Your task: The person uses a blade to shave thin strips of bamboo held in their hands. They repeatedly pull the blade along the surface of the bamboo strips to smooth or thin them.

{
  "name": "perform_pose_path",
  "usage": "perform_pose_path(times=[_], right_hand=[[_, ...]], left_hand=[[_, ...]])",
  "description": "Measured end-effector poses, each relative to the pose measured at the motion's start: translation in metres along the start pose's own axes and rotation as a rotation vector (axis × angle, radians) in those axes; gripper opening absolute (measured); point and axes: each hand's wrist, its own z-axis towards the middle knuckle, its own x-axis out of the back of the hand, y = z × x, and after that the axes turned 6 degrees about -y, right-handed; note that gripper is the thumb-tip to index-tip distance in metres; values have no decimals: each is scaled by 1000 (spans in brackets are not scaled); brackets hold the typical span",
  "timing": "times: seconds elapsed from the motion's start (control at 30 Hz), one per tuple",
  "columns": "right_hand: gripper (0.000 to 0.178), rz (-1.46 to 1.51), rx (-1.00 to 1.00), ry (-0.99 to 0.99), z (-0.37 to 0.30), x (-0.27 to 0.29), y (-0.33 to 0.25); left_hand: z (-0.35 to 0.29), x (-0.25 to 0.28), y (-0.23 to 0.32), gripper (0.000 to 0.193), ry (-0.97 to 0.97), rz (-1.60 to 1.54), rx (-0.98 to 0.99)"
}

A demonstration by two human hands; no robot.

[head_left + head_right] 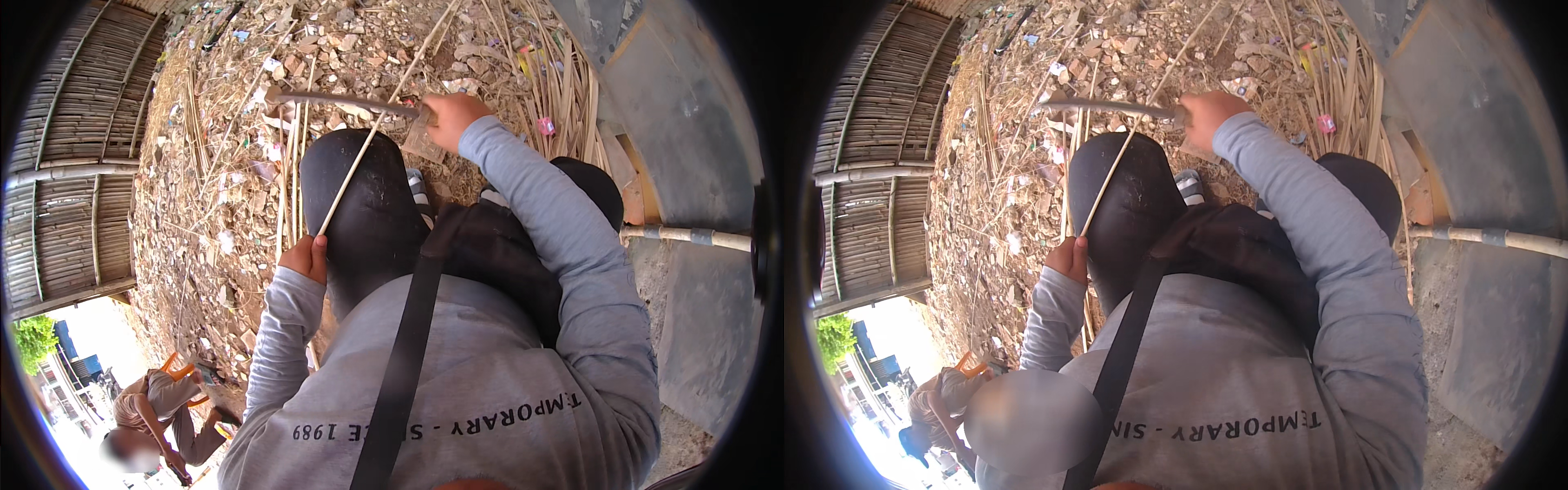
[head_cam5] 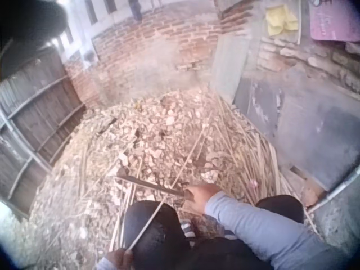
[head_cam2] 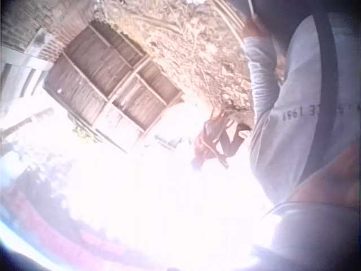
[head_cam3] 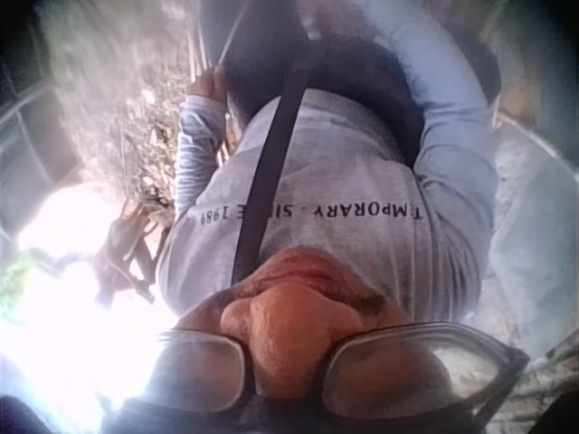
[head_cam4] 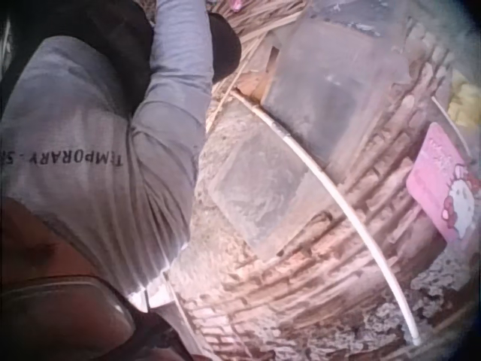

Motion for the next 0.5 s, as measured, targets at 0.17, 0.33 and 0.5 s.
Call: perform_pose_path(times=[0.17, 0.33, 0.5], right_hand=[[22, -109, 59, -108, -10, 2, -30], [25, 1, -4, -65, -2, -3, -12], [25, -124, 44, -167, -8, 1, -30]], left_hand=[[-2, -3, -8, 48, 31, 93, -38], [2, -3, 1, 48, 32, 88, -18], [-1, -1, 6, 49, 11, 105, 8]])
